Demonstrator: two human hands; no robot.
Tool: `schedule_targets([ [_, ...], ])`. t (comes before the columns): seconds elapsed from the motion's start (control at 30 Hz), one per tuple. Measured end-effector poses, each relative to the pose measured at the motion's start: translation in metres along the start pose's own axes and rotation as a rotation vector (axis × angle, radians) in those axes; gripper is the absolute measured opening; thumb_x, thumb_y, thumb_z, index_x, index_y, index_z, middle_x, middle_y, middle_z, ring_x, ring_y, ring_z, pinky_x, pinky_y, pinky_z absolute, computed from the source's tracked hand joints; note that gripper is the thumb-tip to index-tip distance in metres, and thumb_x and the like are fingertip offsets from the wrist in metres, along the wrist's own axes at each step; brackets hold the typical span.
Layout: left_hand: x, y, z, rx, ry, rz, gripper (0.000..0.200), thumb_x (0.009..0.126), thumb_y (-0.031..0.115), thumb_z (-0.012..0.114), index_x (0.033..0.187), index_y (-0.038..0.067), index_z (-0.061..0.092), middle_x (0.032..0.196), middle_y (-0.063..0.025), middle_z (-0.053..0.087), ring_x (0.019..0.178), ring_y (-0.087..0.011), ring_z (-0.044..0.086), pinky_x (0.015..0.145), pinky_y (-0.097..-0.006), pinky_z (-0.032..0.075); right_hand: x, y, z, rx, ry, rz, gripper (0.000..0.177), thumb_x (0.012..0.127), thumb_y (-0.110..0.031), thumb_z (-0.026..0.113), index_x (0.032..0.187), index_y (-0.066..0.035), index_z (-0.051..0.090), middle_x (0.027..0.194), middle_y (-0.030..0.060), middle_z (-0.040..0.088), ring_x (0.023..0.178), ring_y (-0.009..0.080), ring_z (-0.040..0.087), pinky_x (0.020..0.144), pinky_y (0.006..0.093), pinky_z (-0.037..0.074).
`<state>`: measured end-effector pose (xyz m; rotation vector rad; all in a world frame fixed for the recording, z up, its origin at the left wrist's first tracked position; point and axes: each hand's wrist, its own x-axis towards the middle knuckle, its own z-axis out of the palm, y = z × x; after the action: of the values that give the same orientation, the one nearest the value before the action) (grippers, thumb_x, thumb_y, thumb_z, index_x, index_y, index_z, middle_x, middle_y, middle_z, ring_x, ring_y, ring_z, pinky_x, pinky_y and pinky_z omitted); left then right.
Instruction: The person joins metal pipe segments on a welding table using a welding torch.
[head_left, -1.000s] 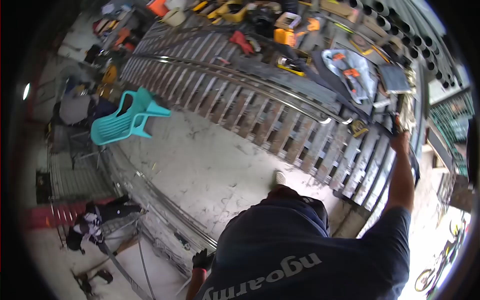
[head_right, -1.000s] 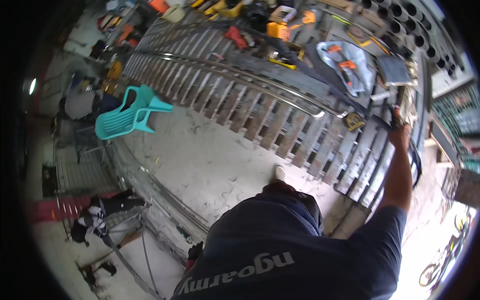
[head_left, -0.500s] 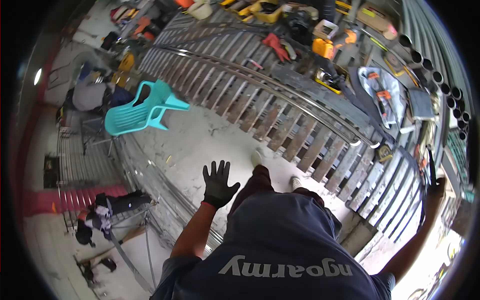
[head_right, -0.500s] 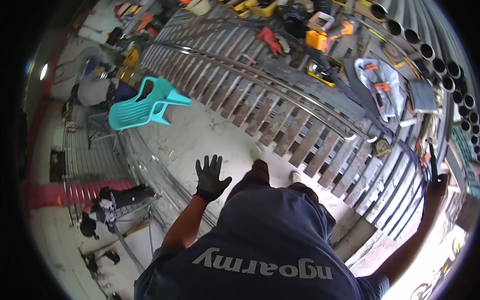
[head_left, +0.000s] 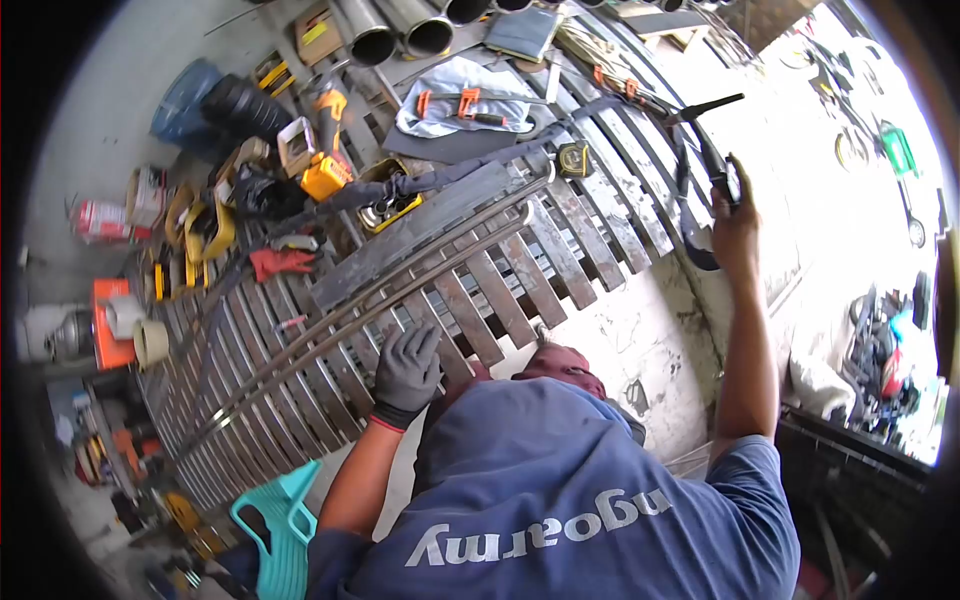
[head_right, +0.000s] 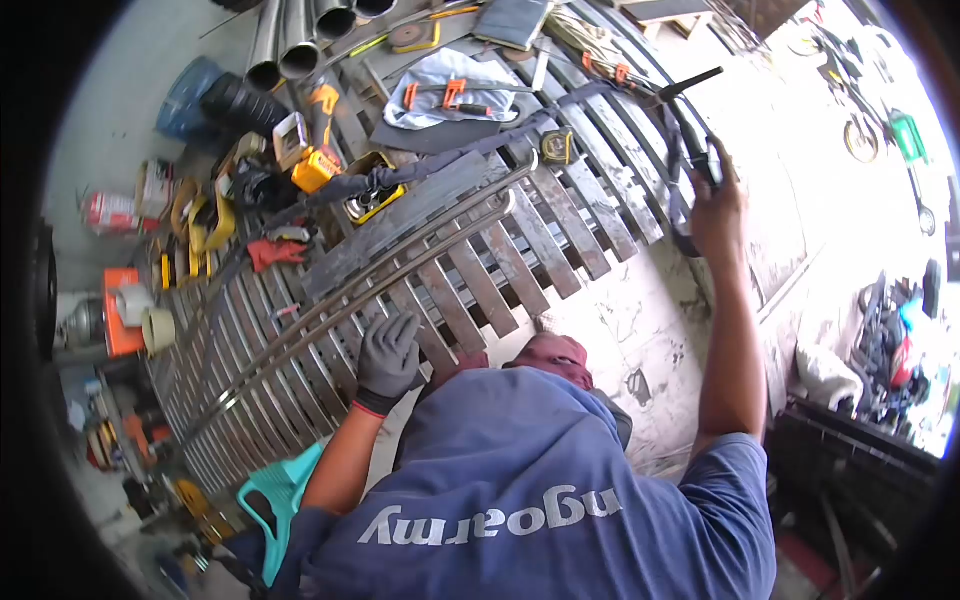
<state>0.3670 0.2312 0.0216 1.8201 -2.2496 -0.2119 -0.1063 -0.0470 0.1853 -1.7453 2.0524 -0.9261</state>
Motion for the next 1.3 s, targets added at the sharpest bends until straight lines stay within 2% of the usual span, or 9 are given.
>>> schedule_targets([
  [0.07,0.044,-0.003,-0.014,0.057,-0.206,-0.003,0.057,0.094,0.029,0.07,0.146,0.008,0.062,0.126,-0.0109,0.071,0.106,-0.0301,0.068,0.099,-0.0495,0.051,-0.036,-0.007,0.026,0.058,-0.014,0.144,0.061,0.106,-0.012,0.065,0.163,-0.025,0.048,0.111,0.0277,0.076,0.103,0.0405,0.076,0.088,0.0481,0.056],
  [0.27,0.165,0.02,0.008,0.263,0.094,0.029,0.057,0.095,0.04,0.07,0.143,0.01,0.061,0.117,-0.0121,0.07,0.093,-0.0308,0.072,0.086,-0.0486,0.053,-0.146,-0.006,0.102,0.144,0.083,0.178,0.063,0.105,-0.014,0.066,0.164,-0.024,0.046,0.115,0.0288,0.075,0.107,0.0422,0.076,0.091,0.046,0.056],
  [0.43,0.202,0.005,0.071,0.365,-0.078,0.052,0.05,0.094,0.047,0.071,0.128,0.011,0.063,0.101,-0.0102,0.071,0.085,-0.0298,0.073,0.078,-0.0485,0.055,-0.214,-0.002,0.074,0.144,0.089,0.173,0.064,0.105,-0.013,0.067,0.164,-0.025,0.045,0.121,0.0269,0.074,0.107,0.0443,0.074,0.09,0.0497,0.057],
  [0.57,0.198,0.005,0.082,0.38,0.002,0.122,0.038,0.096,0.04,0.066,0.115,0.007,0.071,0.095,-0.0159,0.074,0.086,-0.0358,0.075,0.077,-0.0521,0.056,-0.256,0.003,0.045,0.09,0.197,0.087,0.066,0.104,-0.013,0.068,0.164,-0.027,0.045,0.124,0.0254,0.072,0.107,0.0447,0.074,0.089,0.0513,0.057],
  [0.87,0.187,-0.015,0.108,-0.449,-0.148,-0.024,0.034,0.086,0.033,0.083,0.104,0.006,0.076,0.092,-0.017,0.078,0.083,-0.034,0.074,0.077,-0.0458,0.057,-0.338,-0.022,0.023,0.12,0.335,0.081,0.071,0.104,-0.014,0.067,0.167,-0.034,0.039,0.116,0.0249,0.07,0.1,0.0463,0.072,0.084,0.0554,0.057],
  [1.0,0.175,-0.014,0.114,-0.15,-0.135,-0.08,0.047,0.091,0.042,0.073,0.122,0.008,0.077,0.115,-0.0198,0.079,0.1,-0.04,0.076,0.087,-0.051,0.059,-0.367,-0.027,0.022,0.111,0.377,0.092,0.072,0.104,-0.013,0.068,0.167,-0.032,0.039,0.119,0.0254,0.071,0.103,0.0463,0.073,0.085,0.0542,0.057],
  [1.1,0.155,-0.018,0.114,0.047,0.153,0.305,0.057,0.092,0.039,0.069,0.14,0.008,0.069,0.122,-0.0219,0.076,0.109,-0.0414,0.074,0.095,-0.0517,0.057,-0.38,-0.025,0.029,0.135,0.414,0.098,0.073,0.103,-0.012,0.068,0.167,-0.031,0.04,0.119,0.0248,0.072,0.104,0.0462,0.073,0.086,0.0537,0.057],
  [1.13,0.142,-0.009,0.095,0.123,0.026,0.276,0.071,0.092,0.035,0.066,0.157,0.01,0.053,0.136,-0.0236,0.07,0.117,-0.0424,0.071,0.1,-0.0522,0.055,-0.384,-0.029,0.029,0.168,0.4,0.129,0.074,0.102,-0.011,0.069,0.167,-0.031,0.04,0.119,0.0242,0.072,0.103,0.0461,0.073,0.087,0.0535,0.057],
  [1.3,0.124,-0.014,0.073,0.047,-0.089,0.336,0.081,0.094,0.033,0.066,0.166,0.009,0.038,0.156,-0.0241,0.056,0.125,-0.0419,0.067,0.104,-0.0533,0.053,-0.396,-0.039,0.036,0.095,0.393,0.128,0.073,0.102,-0.013,0.069,0.167,-0.032,0.04,0.122,0.0246,0.072,0.104,0.0464,0.073,0.086,0.0543,0.057],
])
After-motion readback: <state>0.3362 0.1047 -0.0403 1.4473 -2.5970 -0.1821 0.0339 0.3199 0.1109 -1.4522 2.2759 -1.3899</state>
